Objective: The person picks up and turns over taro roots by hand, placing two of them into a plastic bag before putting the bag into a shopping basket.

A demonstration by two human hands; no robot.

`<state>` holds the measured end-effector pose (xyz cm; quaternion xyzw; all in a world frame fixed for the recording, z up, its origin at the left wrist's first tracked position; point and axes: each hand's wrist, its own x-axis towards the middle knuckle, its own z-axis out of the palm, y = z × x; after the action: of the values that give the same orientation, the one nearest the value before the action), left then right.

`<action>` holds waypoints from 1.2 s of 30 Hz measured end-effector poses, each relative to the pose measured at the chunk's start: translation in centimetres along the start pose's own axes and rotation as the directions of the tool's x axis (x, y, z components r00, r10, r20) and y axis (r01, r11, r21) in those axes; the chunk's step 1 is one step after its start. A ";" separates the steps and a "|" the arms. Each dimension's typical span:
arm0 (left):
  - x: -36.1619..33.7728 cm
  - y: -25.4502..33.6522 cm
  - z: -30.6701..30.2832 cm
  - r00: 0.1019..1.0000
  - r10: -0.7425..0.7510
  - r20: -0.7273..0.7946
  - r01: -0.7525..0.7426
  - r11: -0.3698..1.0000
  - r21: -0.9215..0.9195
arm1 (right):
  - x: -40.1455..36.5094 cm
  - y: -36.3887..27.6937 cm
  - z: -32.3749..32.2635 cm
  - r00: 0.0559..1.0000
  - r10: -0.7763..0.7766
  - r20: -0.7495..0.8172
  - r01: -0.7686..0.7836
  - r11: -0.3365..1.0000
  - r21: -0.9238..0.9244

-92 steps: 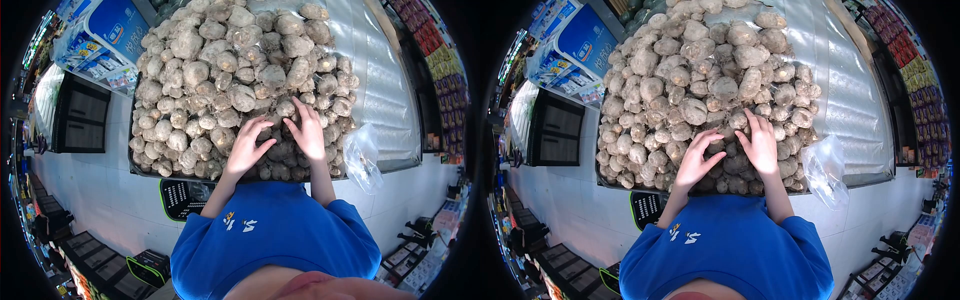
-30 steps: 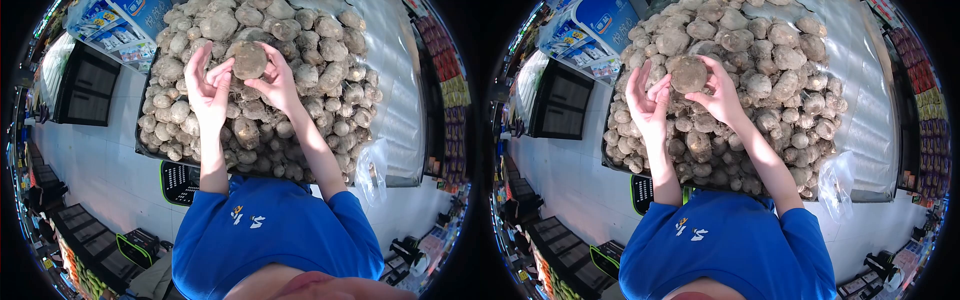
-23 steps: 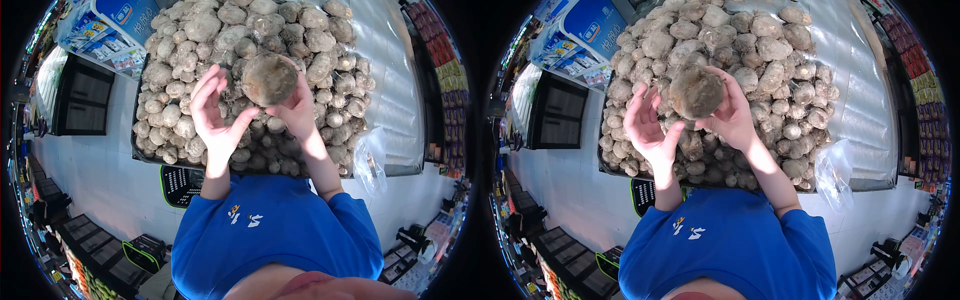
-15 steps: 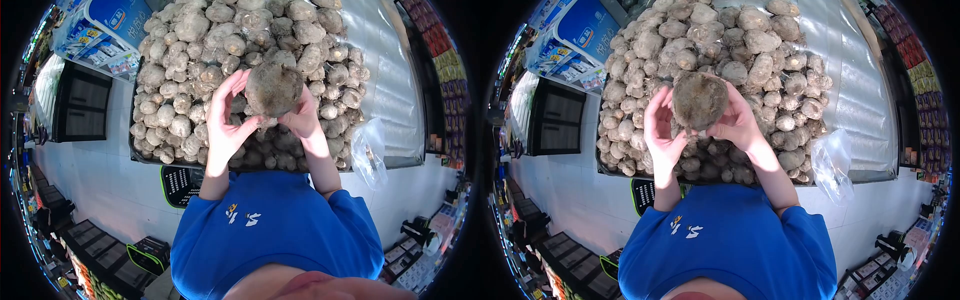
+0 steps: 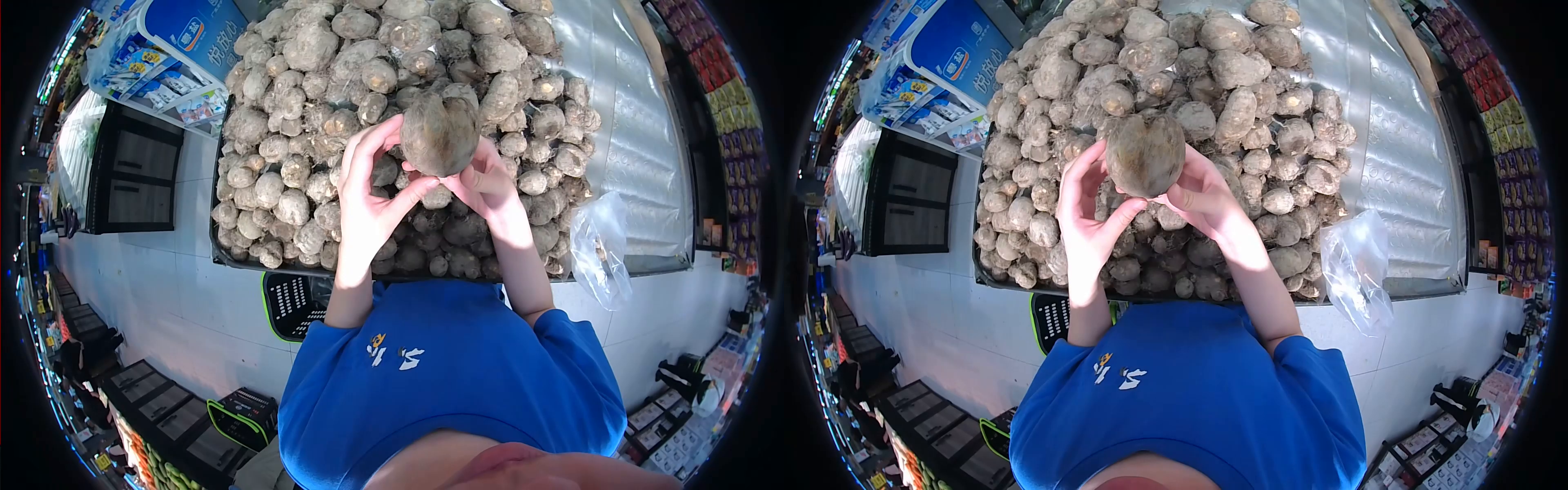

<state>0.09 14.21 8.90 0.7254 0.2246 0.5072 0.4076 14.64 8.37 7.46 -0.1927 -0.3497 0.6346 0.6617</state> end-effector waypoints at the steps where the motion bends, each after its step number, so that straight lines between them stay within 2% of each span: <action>1: 0.0 -0.1 0.0 1.000 -0.003 0.005 0.003 1.000 0.002 | 0.0 -0.1 0.2 1.000 -0.001 0.000 0.001 1.000 0.000; 4: 0.0 -0.3 -0.2 1.000 -0.005 0.016 0.005 1.000 0.002 | 0.1 -0.2 0.5 1.000 0.016 0.007 -0.016 0.999 0.032; 6: -0.1 -0.3 -0.2 1.000 -0.004 0.022 0.004 1.000 0.000 | 0.3 0.2 0.7 0.983 -0.159 -0.097 0.149 0.984 -0.097; 7: -0.2 -0.2 -0.3 0.999 -0.028 0.036 0.029 0.999 -0.035 | 0.3 -0.1 0.9 0.982 -0.159 -0.098 0.150 0.984 -0.097; 9: -0.4 -0.1 -0.2 0.997 -0.051 0.051 0.055 0.996 -0.070 | 0.2 -0.9 1.4 0.956 -0.287 -0.065 0.228 0.860 -0.456; 10: -0.5 0.0 -0.1 0.994 -0.096 0.058 0.102 0.988 -0.117 | 0.1 -1.0 1.2 0.956 -0.287 -0.065 0.227 0.860 -0.456; 12: -0.6 0.0 -0.1 0.988 -0.141 0.065 0.150 0.975 -0.164 | 0.1 -1.0 0.7 0.921 -0.375 0.111 0.331 0.598 -0.730; 13: -0.5 0.0 0.0 0.984 -0.159 0.077 0.173 0.958 -0.230 | 0.0 -0.7 0.7 0.921 -0.373 0.112 0.331 0.598 -0.730; 15: -0.3 0.0 0.0 0.980 -0.176 0.090 0.196 0.935 -0.294 | -0.3 -0.1 0.7 0.916 -0.400 0.020 0.346 0.767 -0.541; 16: -0.2 0.1 0.0 0.977 -0.181 0.112 0.207 0.930 -0.304 | -0.4 0.0 0.7 0.917 -0.399 0.020 0.346 0.767 -0.541; 18: -0.3 -0.1 -0.2 0.974 -0.186 0.132 0.218 0.924 -0.312 | -0.6 -0.1 0.5 0.896 -0.437 0.083 0.381 0.658 -0.649; 19: -0.4 -0.3 -0.5 0.973 -0.182 0.143 0.217 0.932 -0.291 | -0.6 -0.2 0.4 0.896 -0.436 0.084 0.381 0.658 -0.649; 21: -0.5 -0.6 -0.7 0.972 -0.179 0.155 0.216 0.938 -0.270 | -0.6 -0.5 0.3 0.883 -0.423 0.203 0.447 0.626 -0.639; 27: -0.4 -1.3 -0.6 0.981 -0.126 0.149 0.177 0.894 -0.411 | -0.4 -0.3 0.6 0.843 -0.504 0.189 0.505 0.619 -0.601; 29: -0.4 -1.2 -0.1 0.998 -0.042 0.043 0.057 0.890 -0.451 | -0.4 -0.1 0.3 0.847 -0.499 0.185 0.499 0.625 -0.600; 30: -0.5 -1.1 0.1 0.998 -0.042 0.043 0.057 0.891 -0.451 | -0.3 0.0 0.1 0.851 -0.493 0.180 0.493 0.631 -0.599; 32: -0.7 -0.7 0.3 0.996 0.051 -0.072 -0.065 0.977 -0.205 | -0.2 0.1 0.0 0.857 -0.488 0.164 0.485 0.657 -0.578; 36: -0.8 -0.4 0.3 0.995 0.027 -0.092 -0.033 0.997 -0.066 | -0.2 0.1 0.2 0.876 -0.468 0.112 0.444 0.697 -0.563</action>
<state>0.10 13.68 8.08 0.6905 0.2150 0.5532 0.4135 14.44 8.11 7.51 -0.3023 -0.5473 0.3115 0.7156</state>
